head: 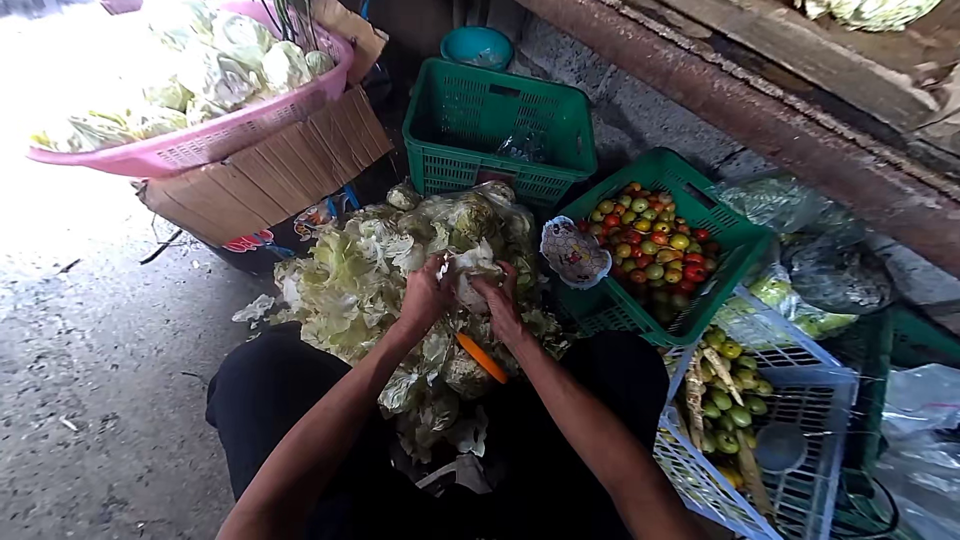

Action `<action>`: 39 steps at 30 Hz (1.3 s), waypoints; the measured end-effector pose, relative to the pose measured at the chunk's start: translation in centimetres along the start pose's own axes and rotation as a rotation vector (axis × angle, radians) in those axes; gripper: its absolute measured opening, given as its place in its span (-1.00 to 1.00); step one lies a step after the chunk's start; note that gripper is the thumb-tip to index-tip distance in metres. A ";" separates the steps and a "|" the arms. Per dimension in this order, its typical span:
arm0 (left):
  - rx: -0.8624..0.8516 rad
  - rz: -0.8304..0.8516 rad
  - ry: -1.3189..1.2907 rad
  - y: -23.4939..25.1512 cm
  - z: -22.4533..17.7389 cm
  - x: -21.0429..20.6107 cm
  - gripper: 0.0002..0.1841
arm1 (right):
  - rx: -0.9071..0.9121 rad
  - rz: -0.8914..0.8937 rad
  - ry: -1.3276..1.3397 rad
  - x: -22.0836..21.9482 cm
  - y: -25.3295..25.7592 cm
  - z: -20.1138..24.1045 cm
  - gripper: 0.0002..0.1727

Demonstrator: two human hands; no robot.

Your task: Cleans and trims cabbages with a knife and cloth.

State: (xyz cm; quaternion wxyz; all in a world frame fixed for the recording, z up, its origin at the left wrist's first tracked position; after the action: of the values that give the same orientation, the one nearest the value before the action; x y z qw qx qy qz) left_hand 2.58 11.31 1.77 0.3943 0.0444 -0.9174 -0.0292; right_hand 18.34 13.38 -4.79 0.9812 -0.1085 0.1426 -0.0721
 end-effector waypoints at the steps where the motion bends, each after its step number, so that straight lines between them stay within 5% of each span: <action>1: 0.025 0.008 -0.025 0.1 0.1 0.1 -0.63 | -0.029 0.008 0.015 0.2 0.2 -0.5 -0.09; 10: 0.357 0.016 -0.271 2.2 1.1 3.4 -0.58 | -0.403 -0.027 0.394 -0.5 -0.2 -1.2 -0.63; 19: 0.356 -0.288 -0.398 5.6 6.8 5.2 -0.50 | -0.413 -0.126 0.624 0.0 -0.1 -0.3 -0.35; 22: 0.353 -0.241 -0.329 5.7 6.8 5.3 0.17 | -0.411 -0.166 0.593 0.4 0.1 -0.3 -0.37; 24: 0.407 -0.184 -0.177 5.0 5.8 5.0 0.32 | -0.355 -0.158 0.540 0.5 0.2 -0.5 -0.49; 30: 0.107 0.125 -0.134 3.1 2.2 1.4 -0.06 | -0.072 -0.098 0.266 -0.3 -0.4 -0.2 -0.11; 33: -0.023 0.313 -0.202 2.7 1.1 -0.6 -0.20 | 0.108 -0.030 0.148 -0.6 -0.6 0.1 -0.15; 39: -0.101 0.195 -0.110 2.4 0.5 0.8 -0.72 | 0.184 -0.048 0.026 -0.5 -0.9 1.4 -0.12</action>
State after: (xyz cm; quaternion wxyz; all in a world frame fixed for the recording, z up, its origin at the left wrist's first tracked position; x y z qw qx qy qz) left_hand 1.53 13.60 2.15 0.3462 -0.0668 -0.9350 -0.0394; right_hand 18.16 12.82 -3.18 0.9830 -0.0203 0.1457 -0.1097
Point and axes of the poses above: each hand's wrist, its own y-axis towards the middle knuckle, its own x-axis out of the back of the hand, z = x × y, the point moved 5 cm from there along y, towards the middle knuckle, and after that the axes turned 11 degrees about y, right-handed, at the moved point
